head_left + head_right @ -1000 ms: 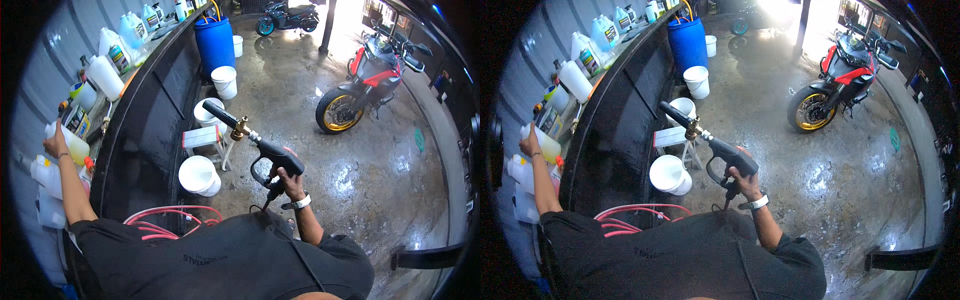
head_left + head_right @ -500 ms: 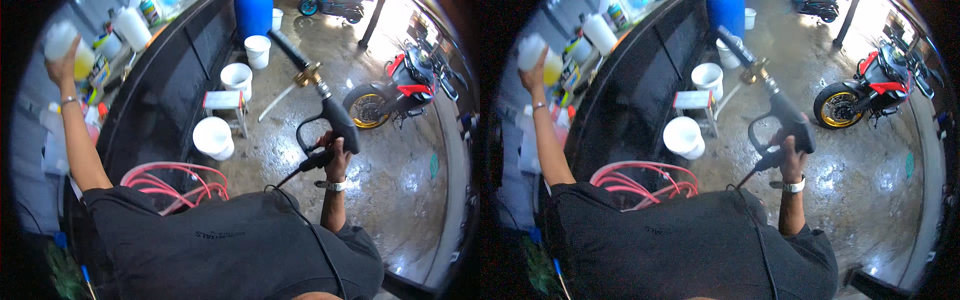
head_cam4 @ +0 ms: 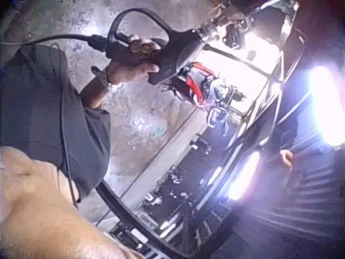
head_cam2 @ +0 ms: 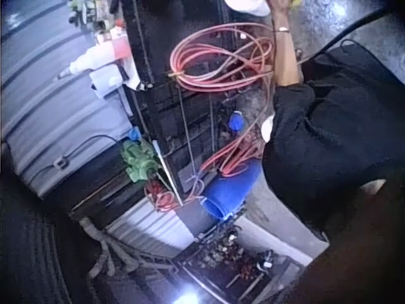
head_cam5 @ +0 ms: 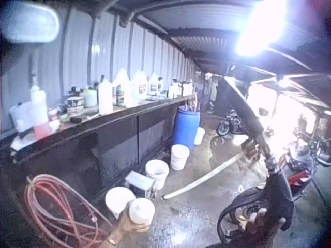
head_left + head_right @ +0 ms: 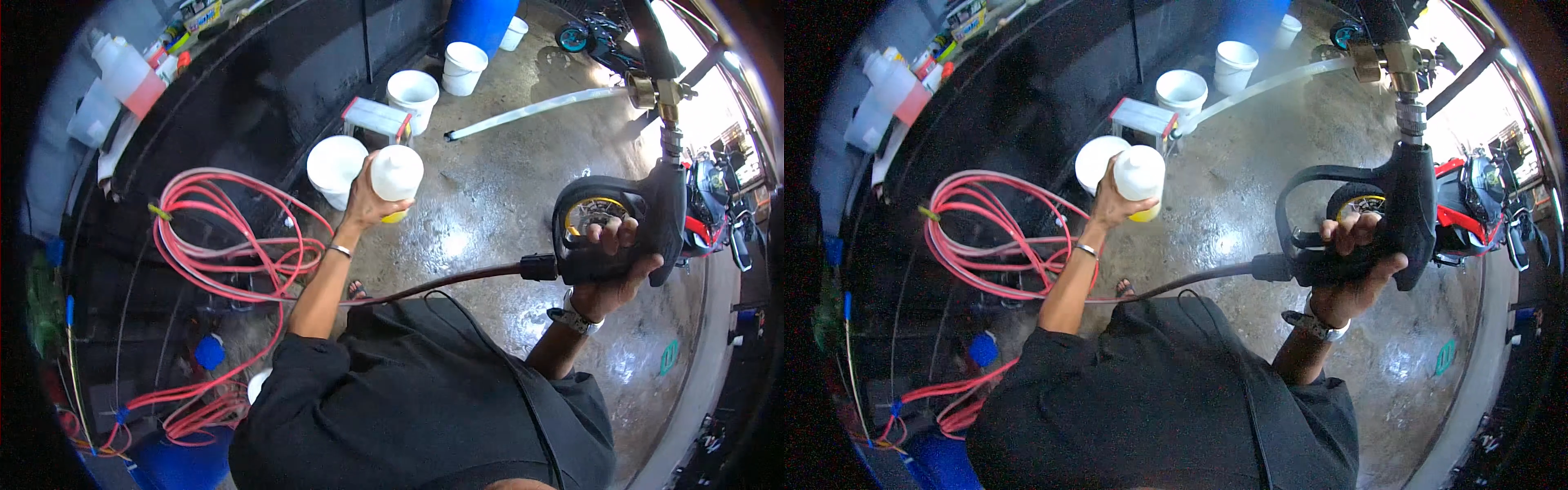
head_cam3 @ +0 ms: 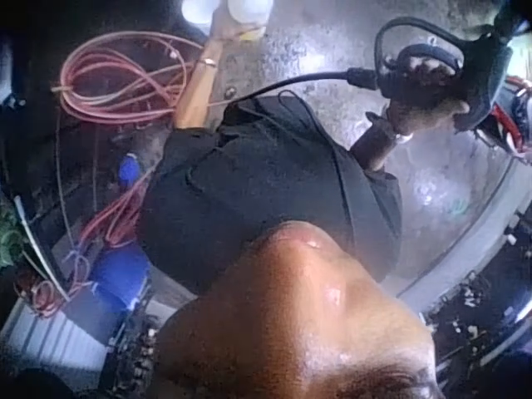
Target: Assemble a foam cannon by attaching the bottle and nozzle components to a pressure washer gun.
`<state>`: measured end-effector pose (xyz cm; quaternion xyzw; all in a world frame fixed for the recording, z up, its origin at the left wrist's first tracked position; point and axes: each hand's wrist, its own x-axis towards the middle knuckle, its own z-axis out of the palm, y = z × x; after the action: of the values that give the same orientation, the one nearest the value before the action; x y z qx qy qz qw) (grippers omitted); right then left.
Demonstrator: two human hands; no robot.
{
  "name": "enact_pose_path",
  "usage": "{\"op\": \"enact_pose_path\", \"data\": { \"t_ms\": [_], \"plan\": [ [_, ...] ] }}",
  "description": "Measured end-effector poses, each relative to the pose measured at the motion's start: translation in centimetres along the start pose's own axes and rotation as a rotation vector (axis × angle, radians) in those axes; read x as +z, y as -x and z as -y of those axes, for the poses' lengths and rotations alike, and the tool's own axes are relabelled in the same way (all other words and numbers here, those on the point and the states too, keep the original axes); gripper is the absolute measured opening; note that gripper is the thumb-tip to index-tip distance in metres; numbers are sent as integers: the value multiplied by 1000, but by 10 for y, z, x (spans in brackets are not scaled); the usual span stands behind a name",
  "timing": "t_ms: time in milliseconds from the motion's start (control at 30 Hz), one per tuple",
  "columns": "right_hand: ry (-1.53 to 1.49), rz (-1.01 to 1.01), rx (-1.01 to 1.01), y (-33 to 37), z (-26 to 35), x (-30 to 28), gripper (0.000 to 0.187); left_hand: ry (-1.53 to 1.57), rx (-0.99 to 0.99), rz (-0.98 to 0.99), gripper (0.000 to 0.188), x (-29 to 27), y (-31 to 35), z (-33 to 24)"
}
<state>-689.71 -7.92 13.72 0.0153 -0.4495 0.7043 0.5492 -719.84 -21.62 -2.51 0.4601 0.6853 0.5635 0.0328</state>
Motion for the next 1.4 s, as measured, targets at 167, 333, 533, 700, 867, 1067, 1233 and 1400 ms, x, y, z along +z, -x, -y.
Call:
{"op": "enact_pose_path", "data": {
  "t_ms": [167,333,533,700,867,1067,1233,1400],
  "plan": [
    [130,1,129,8,-5,-9,55,-45,33,15,96,33,29,-24],
    [79,100,229,12,-11,-19,50,-25,20,-4,96,32,30,-41],
    [31,123,260,12,-22,-16,47,-20,5,-52,96,19,42,-44],
    [145,131,283,16,-32,-14,45,-80,9,-91,97,10,45,-46],
    [477,21,360,30,-65,-29,43,-86,-3,-101,92,8,40,-59],
    [491,229,376,65,-122,-45,59,-42,-148,-146,94,29,47,-46],
    [610,214,504,78,-136,-49,57,-67,-225,-230,94,51,69,-14],
    [778,278,591,81,-157,-51,54,-18,-452,-221,89,63,88,12]
  ]
}}
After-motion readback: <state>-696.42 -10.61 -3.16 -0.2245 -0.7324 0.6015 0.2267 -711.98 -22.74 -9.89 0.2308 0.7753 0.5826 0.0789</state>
